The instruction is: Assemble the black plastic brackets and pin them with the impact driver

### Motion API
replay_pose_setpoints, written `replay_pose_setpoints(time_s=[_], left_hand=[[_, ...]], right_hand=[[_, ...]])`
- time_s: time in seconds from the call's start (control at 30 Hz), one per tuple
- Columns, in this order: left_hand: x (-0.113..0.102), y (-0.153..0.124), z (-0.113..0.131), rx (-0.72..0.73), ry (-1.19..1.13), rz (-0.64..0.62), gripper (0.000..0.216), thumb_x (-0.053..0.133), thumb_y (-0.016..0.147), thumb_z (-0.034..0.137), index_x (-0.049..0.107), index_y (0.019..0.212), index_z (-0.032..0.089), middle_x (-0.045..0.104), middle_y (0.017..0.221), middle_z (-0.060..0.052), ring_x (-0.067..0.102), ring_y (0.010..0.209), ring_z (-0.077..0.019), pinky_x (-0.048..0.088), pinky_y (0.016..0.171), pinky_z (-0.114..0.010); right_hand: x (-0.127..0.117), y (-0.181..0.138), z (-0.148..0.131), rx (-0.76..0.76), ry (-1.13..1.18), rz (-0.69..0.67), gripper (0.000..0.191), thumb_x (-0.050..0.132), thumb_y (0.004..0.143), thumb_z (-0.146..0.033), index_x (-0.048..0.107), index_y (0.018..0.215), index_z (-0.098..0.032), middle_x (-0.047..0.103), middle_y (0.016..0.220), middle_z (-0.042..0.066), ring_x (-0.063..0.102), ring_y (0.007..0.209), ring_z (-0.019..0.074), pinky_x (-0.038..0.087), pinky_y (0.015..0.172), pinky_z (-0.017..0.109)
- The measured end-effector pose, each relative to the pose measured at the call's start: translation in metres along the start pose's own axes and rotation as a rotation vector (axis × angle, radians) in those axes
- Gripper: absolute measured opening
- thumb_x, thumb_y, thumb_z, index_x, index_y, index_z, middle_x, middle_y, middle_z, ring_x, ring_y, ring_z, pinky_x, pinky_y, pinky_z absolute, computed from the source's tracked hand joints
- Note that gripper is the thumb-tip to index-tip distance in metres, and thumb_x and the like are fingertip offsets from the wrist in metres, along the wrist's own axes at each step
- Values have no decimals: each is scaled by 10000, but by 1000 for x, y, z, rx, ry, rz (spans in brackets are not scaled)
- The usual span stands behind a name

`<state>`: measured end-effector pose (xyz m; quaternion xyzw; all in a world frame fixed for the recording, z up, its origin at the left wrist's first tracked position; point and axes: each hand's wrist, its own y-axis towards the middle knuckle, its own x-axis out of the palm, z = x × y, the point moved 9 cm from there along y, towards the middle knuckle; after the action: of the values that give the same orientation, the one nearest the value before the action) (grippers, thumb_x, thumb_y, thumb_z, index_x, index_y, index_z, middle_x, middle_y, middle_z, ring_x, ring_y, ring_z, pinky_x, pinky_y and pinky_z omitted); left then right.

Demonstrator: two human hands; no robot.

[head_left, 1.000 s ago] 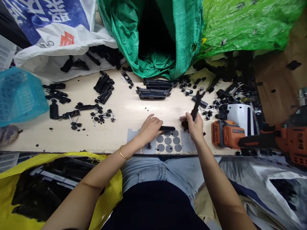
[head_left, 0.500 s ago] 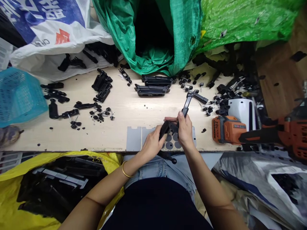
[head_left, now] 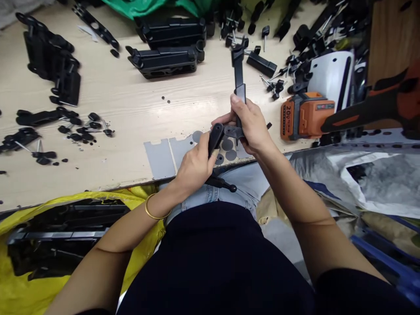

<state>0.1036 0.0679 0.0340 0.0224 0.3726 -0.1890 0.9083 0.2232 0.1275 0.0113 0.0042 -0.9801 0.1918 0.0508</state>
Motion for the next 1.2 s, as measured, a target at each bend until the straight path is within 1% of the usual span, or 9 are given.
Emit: replay_pose_setpoints(time_s=[0.1, 0.3, 0.5, 0.57, 0.73, 0.9, 1.0, 1.07, 1.2], left_hand=[[4, -4, 3, -29, 46, 3, 348, 435, 930, 319, 412, 1228, 141, 630, 807, -47, 618, 654, -159, 462, 587, -249], [2, -4, 2, -122, 173, 69, 385, 388, 948, 332, 386, 1254, 99, 647, 837, -86, 645, 702, -183, 473, 610, -254], [3, -7, 0, -116, 226, 9, 378, 425, 922, 296, 394, 1235, 86, 641, 765, -71, 635, 640, -174, 478, 575, -240], [4, -9, -2, -111, 192, -6, 379, 446, 905, 285, 392, 1228, 92, 635, 737, -59, 629, 619, -173, 481, 560, -244], [7, -12, -10, -164, 66, -36, 376, 485, 866, 256, 411, 1196, 91, 635, 764, -75, 639, 639, -201, 490, 570, -284], [16, -8, -11, -209, -350, -100, 355, 585, 797, 259, 462, 1119, 173, 648, 814, -19, 629, 661, -147, 496, 643, -258], [33, -10, -14, -323, -587, -217, 228, 538, 808, 237, 516, 1028, 180, 638, 730, 15, 585, 533, -107, 484, 585, -230], [39, -13, -16, -379, -608, -240, 140, 504, 815, 224, 538, 942, 173, 605, 642, 22, 565, 486, -112, 464, 544, -226], [32, -15, -21, -407, -464, -152, 75, 498, 807, 202, 528, 869, 174, 588, 628, -4, 587, 558, -154, 426, 535, -235]], right_hand=[[-2, -3, 1, -16, -29, -17, 448, 490, 818, -642, 444, 878, -201, 626, 622, -34, 658, 607, 123, 500, 571, 216], [-3, -8, -7, -194, -21, 170, 410, 495, 828, -618, 418, 911, -224, 592, 581, -68, 650, 630, 107, 505, 656, 227], [19, 6, 4, -58, 50, 6, 453, 512, 793, -661, 449, 835, -214, 570, 560, -59, 596, 538, 101, 463, 535, 218], [22, 6, 8, -35, 58, 17, 446, 528, 790, -652, 459, 815, -212, 569, 557, -51, 574, 521, 99, 451, 517, 221], [16, -2, 18, -48, 73, 176, 443, 507, 799, -656, 461, 774, -216, 546, 548, -54, 538, 497, 88, 439, 501, 218], [10, -8, 13, 2, 73, 153, 448, 564, 771, -639, 467, 704, -207, 530, 522, -49, 527, 477, 88, 428, 475, 210], [5, -12, 1, -32, 87, 180, 436, 567, 780, -620, 474, 698, -202, 539, 519, -46, 531, 467, 90, 429, 470, 208], [9, -14, -1, -47, 84, 172, 422, 574, 782, -605, 477, 706, -202, 546, 512, -48, 530, 457, 93, 434, 470, 210], [16, -18, 8, -55, 106, 229, 405, 562, 799, -587, 474, 701, -205, 551, 501, -51, 533, 448, 99, 443, 473, 214]])
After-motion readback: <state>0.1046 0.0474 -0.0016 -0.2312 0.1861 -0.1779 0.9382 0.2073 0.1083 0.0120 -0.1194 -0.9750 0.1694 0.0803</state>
